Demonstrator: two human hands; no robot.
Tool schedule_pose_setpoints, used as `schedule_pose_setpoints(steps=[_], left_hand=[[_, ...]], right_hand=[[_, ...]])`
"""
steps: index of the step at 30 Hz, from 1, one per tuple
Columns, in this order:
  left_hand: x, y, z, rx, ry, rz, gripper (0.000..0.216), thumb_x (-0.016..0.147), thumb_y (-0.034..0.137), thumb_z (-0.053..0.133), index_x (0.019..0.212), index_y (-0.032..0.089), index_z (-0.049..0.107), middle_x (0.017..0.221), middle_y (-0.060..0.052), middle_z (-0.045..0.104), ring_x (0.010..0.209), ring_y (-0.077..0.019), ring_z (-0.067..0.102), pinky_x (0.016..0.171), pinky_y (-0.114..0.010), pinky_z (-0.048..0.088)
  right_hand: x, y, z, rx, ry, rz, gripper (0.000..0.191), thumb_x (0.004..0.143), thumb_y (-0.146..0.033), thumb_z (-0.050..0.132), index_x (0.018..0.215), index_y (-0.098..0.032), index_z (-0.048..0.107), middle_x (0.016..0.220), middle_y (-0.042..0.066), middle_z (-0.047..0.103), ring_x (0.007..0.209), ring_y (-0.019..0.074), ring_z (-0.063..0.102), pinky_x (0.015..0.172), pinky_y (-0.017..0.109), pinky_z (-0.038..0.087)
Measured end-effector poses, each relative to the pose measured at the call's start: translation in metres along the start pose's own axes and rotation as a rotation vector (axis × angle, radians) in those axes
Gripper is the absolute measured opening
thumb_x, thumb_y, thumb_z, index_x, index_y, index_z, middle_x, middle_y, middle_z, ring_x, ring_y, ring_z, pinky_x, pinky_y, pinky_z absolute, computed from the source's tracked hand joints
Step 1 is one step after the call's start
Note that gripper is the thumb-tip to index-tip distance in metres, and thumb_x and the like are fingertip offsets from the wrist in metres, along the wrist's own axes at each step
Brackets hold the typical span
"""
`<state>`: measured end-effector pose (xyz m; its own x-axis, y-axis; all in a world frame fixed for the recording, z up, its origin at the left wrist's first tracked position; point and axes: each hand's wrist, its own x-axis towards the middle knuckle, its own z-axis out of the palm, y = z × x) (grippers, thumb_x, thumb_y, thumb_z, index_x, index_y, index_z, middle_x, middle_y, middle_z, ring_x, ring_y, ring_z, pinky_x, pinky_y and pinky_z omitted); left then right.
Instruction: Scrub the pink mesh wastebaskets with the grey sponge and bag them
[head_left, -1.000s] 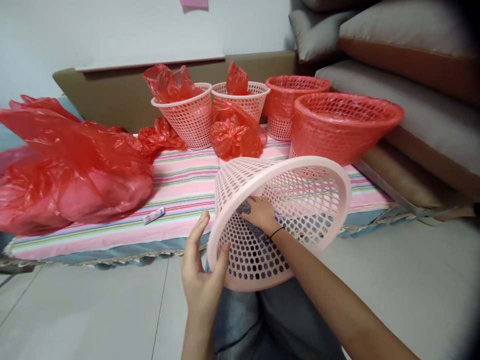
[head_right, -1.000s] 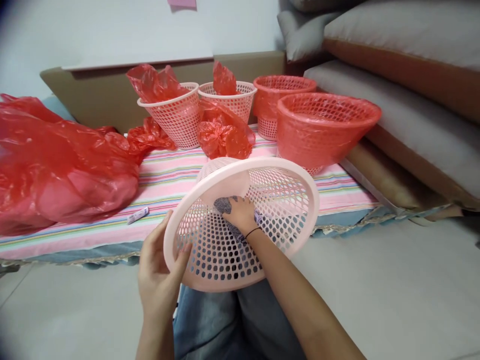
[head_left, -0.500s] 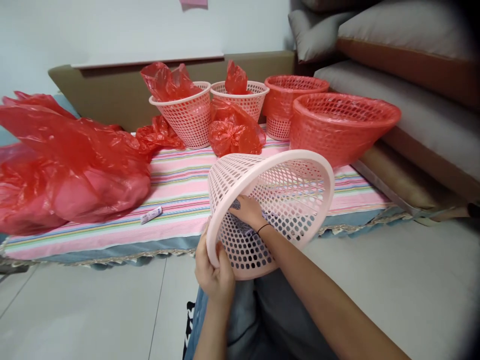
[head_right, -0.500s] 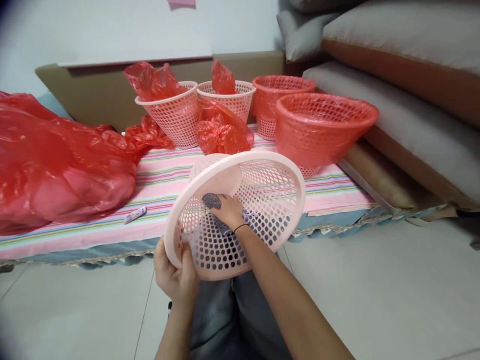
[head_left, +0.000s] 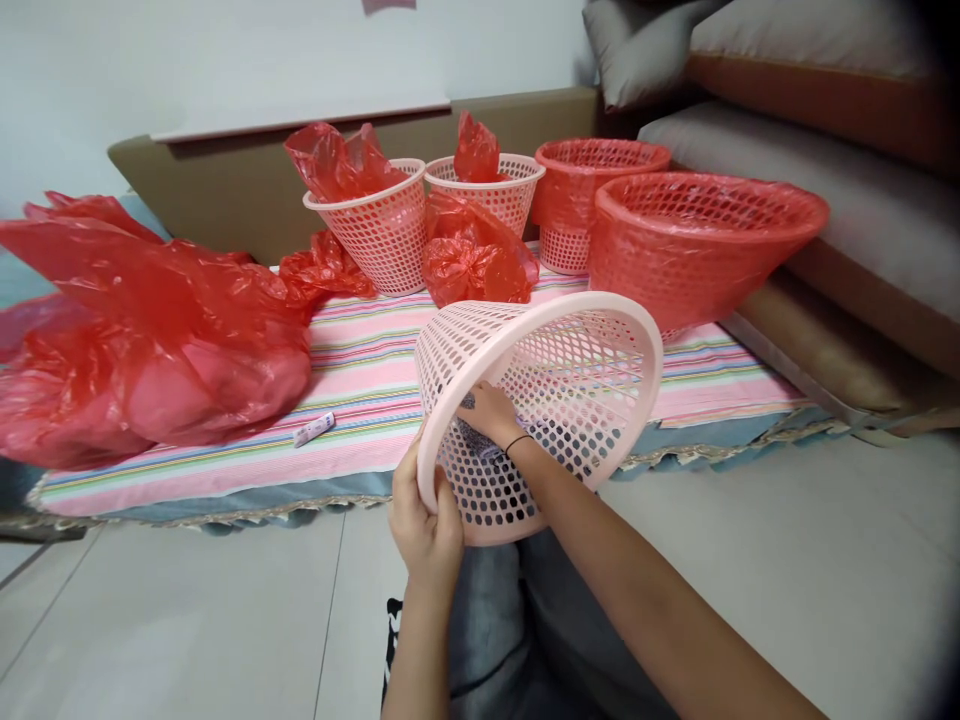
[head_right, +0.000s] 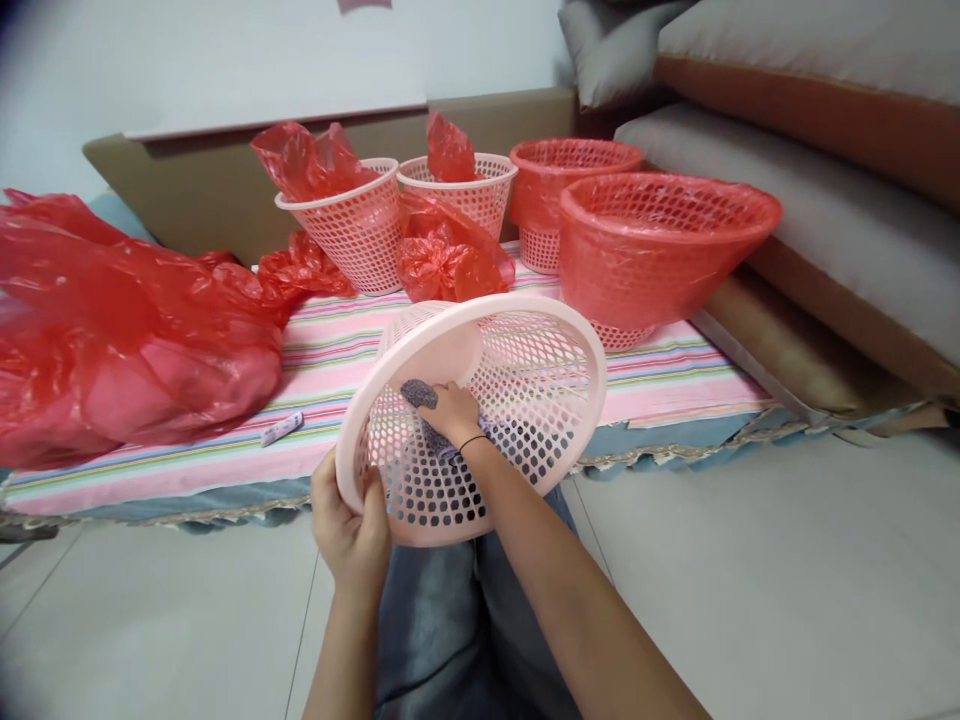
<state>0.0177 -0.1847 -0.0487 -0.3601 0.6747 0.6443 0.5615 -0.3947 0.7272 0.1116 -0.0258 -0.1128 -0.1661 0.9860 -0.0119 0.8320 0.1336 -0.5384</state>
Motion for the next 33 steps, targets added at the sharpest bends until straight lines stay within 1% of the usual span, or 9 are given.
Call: schedule_pose_setpoints(steps=[5, 10, 17, 22, 25, 27, 30, 32, 33], left_hand=[[-0.006, 0.002, 0.001, -0.017, 0.056, -0.026, 0.041, 0.089, 0.014, 0.057, 0.128, 0.024, 0.062, 0.125, -0.007, 0.067, 0.115, -0.0218, 0.065, 0.101, -0.034, 0.050], [-0.012, -0.002, 0.002, 0.056, 0.143, -0.010, 0.044, 0.086, 0.012, 0.063, 0.128, 0.026, 0.064, 0.117, -0.005, 0.069, 0.107, -0.0195, 0.066, 0.096, -0.031, 0.051], [-0.005, -0.005, -0.007, 0.130, 0.163, -0.015, 0.040, 0.085, 0.014, 0.066, 0.123, 0.026, 0.066, 0.114, -0.002, 0.071, 0.100, -0.0167, 0.068, 0.088, -0.026, 0.052], [0.002, -0.008, -0.014, 0.101, 0.158, -0.051, 0.029, 0.083, 0.020, 0.068, 0.112, 0.022, 0.070, 0.105, -0.002, 0.072, 0.091, -0.0168, 0.069, 0.082, -0.028, 0.053], [0.005, -0.009, -0.016, 0.044, 0.121, -0.061, 0.030, 0.083, 0.019, 0.068, 0.113, 0.022, 0.070, 0.106, -0.002, 0.072, 0.093, -0.0169, 0.069, 0.084, -0.028, 0.054], [0.008, -0.008, -0.017, 0.010, 0.060, -0.038, 0.033, 0.084, 0.018, 0.066, 0.117, 0.023, 0.068, 0.110, -0.003, 0.072, 0.098, -0.0178, 0.069, 0.087, -0.028, 0.054], [0.015, -0.003, -0.019, -0.030, -0.046, 0.017, 0.038, 0.086, 0.014, 0.063, 0.123, 0.025, 0.066, 0.118, -0.003, 0.072, 0.107, -0.0191, 0.069, 0.092, -0.029, 0.054], [0.019, 0.000, -0.019, -0.040, -0.084, 0.040, 0.042, 0.087, 0.011, 0.060, 0.125, 0.026, 0.064, 0.121, -0.003, 0.071, 0.109, -0.0188, 0.068, 0.093, -0.028, 0.053], [0.020, 0.001, -0.020, -0.039, -0.093, 0.046, 0.043, 0.087, 0.009, 0.059, 0.127, 0.027, 0.064, 0.122, -0.002, 0.071, 0.108, -0.0182, 0.068, 0.093, -0.028, 0.054]], right_hand=[[-0.040, 0.008, -0.020, 0.100, -0.079, -0.166, 0.031, 0.087, -0.034, 0.061, 0.113, -0.021, 0.070, 0.117, 0.006, 0.073, 0.110, 0.0243, 0.065, 0.097, 0.031, 0.047], [-0.107, 0.012, -0.041, 0.213, -0.104, -0.274, 0.047, 0.081, -0.020, 0.062, 0.127, -0.020, 0.065, 0.127, 0.005, 0.069, 0.116, 0.0211, 0.062, 0.105, 0.032, 0.045], [-0.202, 0.012, -0.058, 0.417, -0.202, -0.124, 0.068, 0.068, -0.014, 0.064, 0.136, -0.022, 0.062, 0.143, 0.010, 0.057, 0.130, 0.0289, 0.054, 0.114, 0.050, 0.040], [-0.235, 0.011, -0.088, 0.502, -0.355, -0.123, 0.069, 0.063, -0.013, 0.069, 0.130, -0.030, 0.066, 0.145, 0.006, 0.057, 0.131, 0.0305, 0.055, 0.114, 0.052, 0.040], [-0.224, 0.011, -0.107, 0.668, -0.336, -0.138, 0.061, 0.071, -0.022, 0.072, 0.131, -0.028, 0.065, 0.139, 0.007, 0.063, 0.126, 0.0305, 0.059, 0.110, 0.050, 0.045], [-0.200, 0.012, -0.112, 0.721, -0.187, -0.154, 0.054, 0.079, -0.030, 0.069, 0.132, -0.026, 0.063, 0.133, 0.007, 0.067, 0.122, 0.0289, 0.062, 0.107, 0.048, 0.048], [-0.141, 0.014, -0.104, 0.531, 0.066, -0.171, 0.048, 0.085, -0.033, 0.065, 0.132, -0.022, 0.062, 0.133, 0.007, 0.066, 0.122, 0.0261, 0.061, 0.107, 0.044, 0.046], [-0.097, 0.015, -0.090, 0.275, 0.138, -0.111, 0.040, 0.086, -0.031, 0.063, 0.125, -0.020, 0.065, 0.125, 0.006, 0.070, 0.116, 0.0230, 0.064, 0.102, 0.036, 0.049], [-0.077, 0.015, -0.082, 0.230, 0.139, -0.089, 0.036, 0.088, -0.031, 0.061, 0.121, -0.019, 0.066, 0.121, 0.008, 0.072, 0.112, 0.0227, 0.066, 0.099, 0.034, 0.050]])
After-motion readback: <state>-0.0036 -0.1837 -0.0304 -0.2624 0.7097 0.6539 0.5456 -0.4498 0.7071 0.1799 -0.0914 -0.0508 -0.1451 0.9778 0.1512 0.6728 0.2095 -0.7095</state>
